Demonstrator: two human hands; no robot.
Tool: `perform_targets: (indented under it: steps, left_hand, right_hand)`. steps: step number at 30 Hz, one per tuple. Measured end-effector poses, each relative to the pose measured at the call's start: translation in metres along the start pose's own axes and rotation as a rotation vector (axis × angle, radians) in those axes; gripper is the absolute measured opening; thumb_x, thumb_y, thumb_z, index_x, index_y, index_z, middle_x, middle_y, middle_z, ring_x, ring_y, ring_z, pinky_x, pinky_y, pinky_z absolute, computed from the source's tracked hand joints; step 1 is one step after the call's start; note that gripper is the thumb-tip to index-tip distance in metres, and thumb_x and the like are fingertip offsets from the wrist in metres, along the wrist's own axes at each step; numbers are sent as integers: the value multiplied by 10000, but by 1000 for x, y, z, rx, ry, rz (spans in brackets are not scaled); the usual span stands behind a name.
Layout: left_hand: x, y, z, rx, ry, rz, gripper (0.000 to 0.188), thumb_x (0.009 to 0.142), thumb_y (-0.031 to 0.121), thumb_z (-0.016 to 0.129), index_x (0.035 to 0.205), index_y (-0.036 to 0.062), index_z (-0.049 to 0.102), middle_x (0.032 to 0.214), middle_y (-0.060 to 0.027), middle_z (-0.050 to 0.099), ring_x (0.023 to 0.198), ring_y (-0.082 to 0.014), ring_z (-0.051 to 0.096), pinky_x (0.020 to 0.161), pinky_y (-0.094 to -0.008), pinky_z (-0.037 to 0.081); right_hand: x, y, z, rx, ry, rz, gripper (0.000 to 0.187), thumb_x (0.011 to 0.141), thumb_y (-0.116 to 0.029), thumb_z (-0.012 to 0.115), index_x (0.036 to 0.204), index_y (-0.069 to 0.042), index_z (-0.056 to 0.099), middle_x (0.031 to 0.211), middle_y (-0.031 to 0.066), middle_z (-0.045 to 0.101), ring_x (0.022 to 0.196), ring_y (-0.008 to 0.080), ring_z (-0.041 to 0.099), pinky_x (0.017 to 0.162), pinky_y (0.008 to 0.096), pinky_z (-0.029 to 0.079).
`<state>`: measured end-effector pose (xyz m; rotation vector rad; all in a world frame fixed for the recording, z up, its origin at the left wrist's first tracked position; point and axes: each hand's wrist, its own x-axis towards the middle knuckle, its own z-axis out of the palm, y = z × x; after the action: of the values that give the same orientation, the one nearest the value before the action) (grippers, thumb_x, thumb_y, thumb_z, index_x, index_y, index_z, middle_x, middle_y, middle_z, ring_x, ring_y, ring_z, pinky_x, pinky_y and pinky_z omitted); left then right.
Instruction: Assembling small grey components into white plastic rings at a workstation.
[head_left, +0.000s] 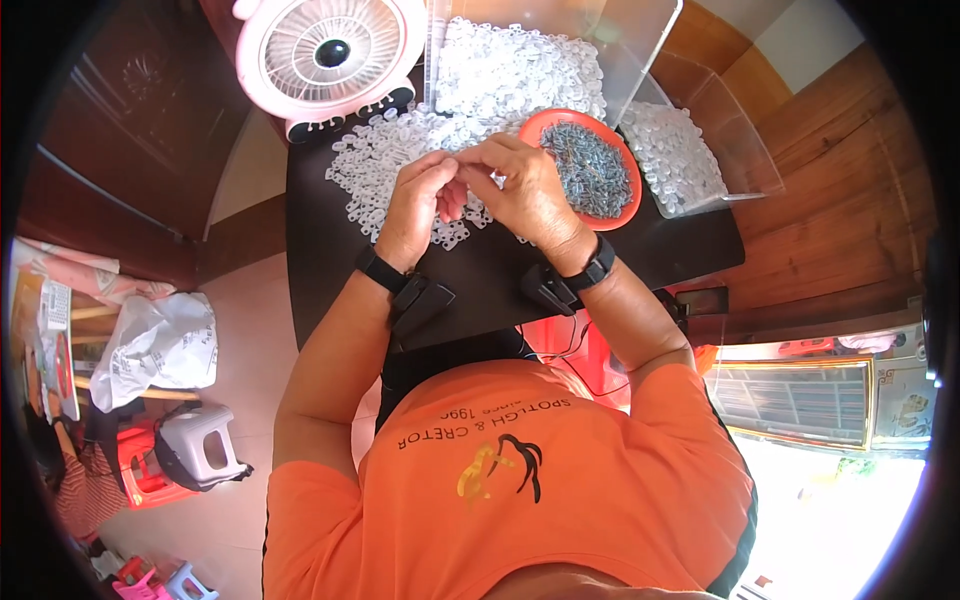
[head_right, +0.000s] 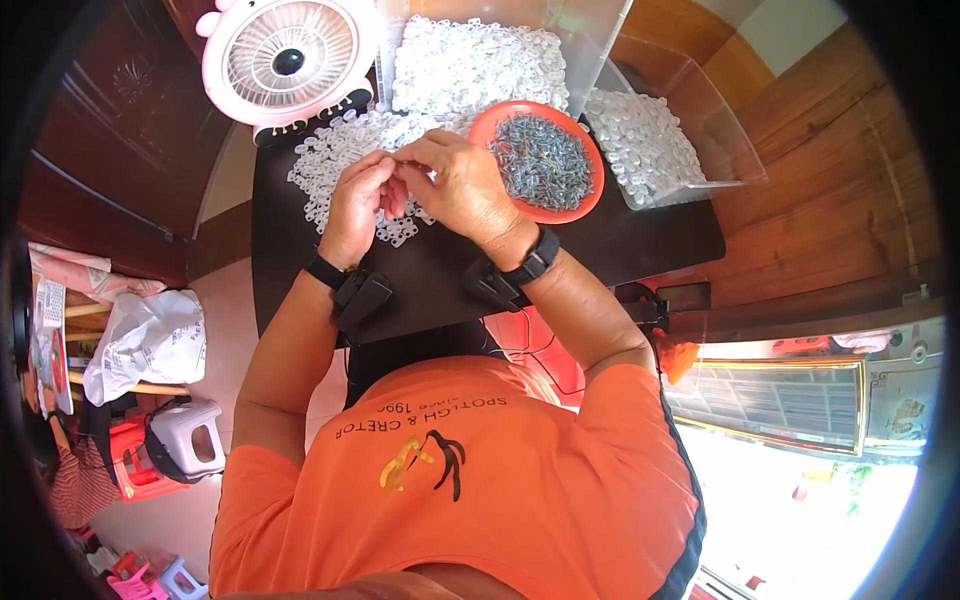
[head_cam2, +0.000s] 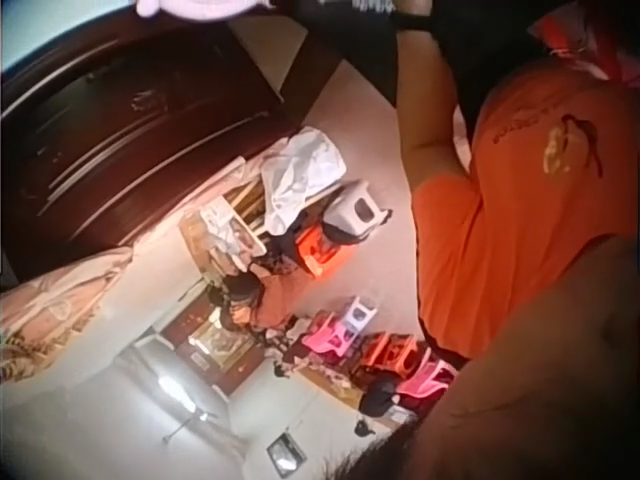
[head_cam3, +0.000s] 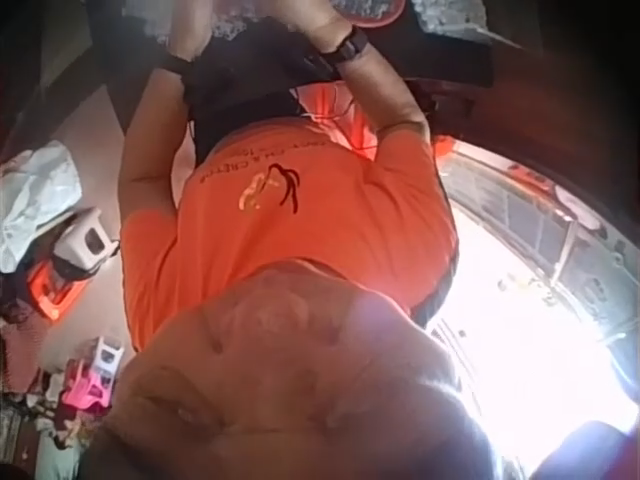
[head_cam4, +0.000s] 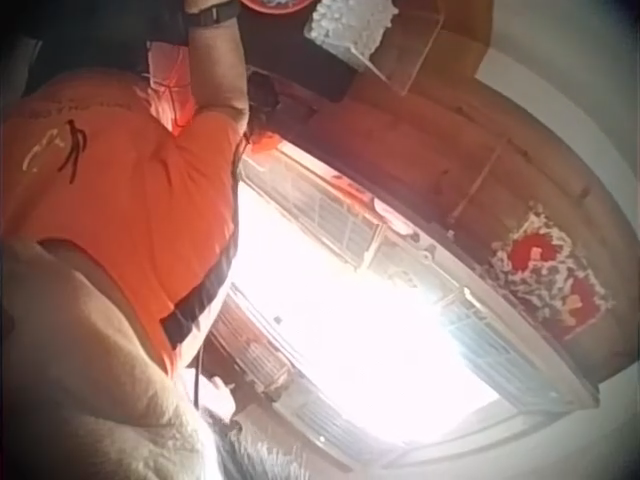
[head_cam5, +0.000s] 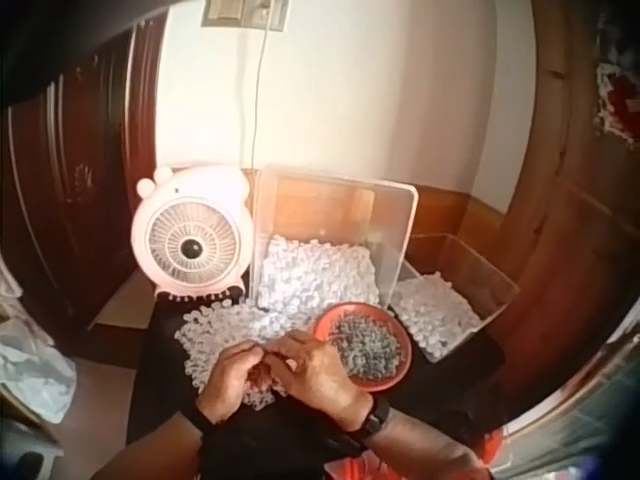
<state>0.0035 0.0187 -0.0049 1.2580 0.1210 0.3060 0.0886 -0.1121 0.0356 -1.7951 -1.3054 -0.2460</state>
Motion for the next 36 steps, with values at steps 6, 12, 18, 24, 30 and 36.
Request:
perform_targets:
  steps: [6,12,18,24,30,36]
  left_hand:
    - [2,-3,-1,-111,-38,3,213,893,201,462,807,38,569,651,-28,560,520,-96,503,480,-211,375]
    - [0,-2,5,67,-88,-48,206,884,202,460,791,49,562,650,-21,548,524,-87,484,487,-207,367]
    - [-1,0,3,134,-49,-80,204,877,216,479,779,57,562,613,-9,537,501,-77,473,466,-198,354]
    - [-1,1,5,110,12,-79,226,884,243,486,763,66,557,596,-4,531,477,-72,452,448,-203,335]
    - [-1,1,3,116,15,-87,230,887,245,480,751,73,550,591,-1,524,474,-71,443,447,-207,332]
    - [-2,1,5,123,10,-81,243,885,247,472,722,80,537,588,1,521,471,-70,439,448,-209,331]
  right_hand:
    - [0,0,-5,-59,17,-5,112,765,-84,654,874,-63,670,776,88,626,672,251,625,593,332,498]
    - [1,14,-26,-5,-158,-80,108,768,-72,676,876,-63,679,764,73,619,684,207,613,600,297,481]
    - [5,23,-48,-176,-196,2,144,769,-122,672,897,-56,675,853,85,646,717,245,619,636,324,487]
    - [-11,80,-71,-664,-339,128,182,792,-241,569,881,-131,683,901,120,636,814,314,614,700,434,492]
    - [-11,90,-63,-657,-343,201,160,796,-232,572,843,-121,676,879,124,643,828,316,616,710,443,485]
    - [-8,83,-71,-587,-158,196,184,807,-249,573,770,-81,638,733,138,634,693,331,613,632,438,492]
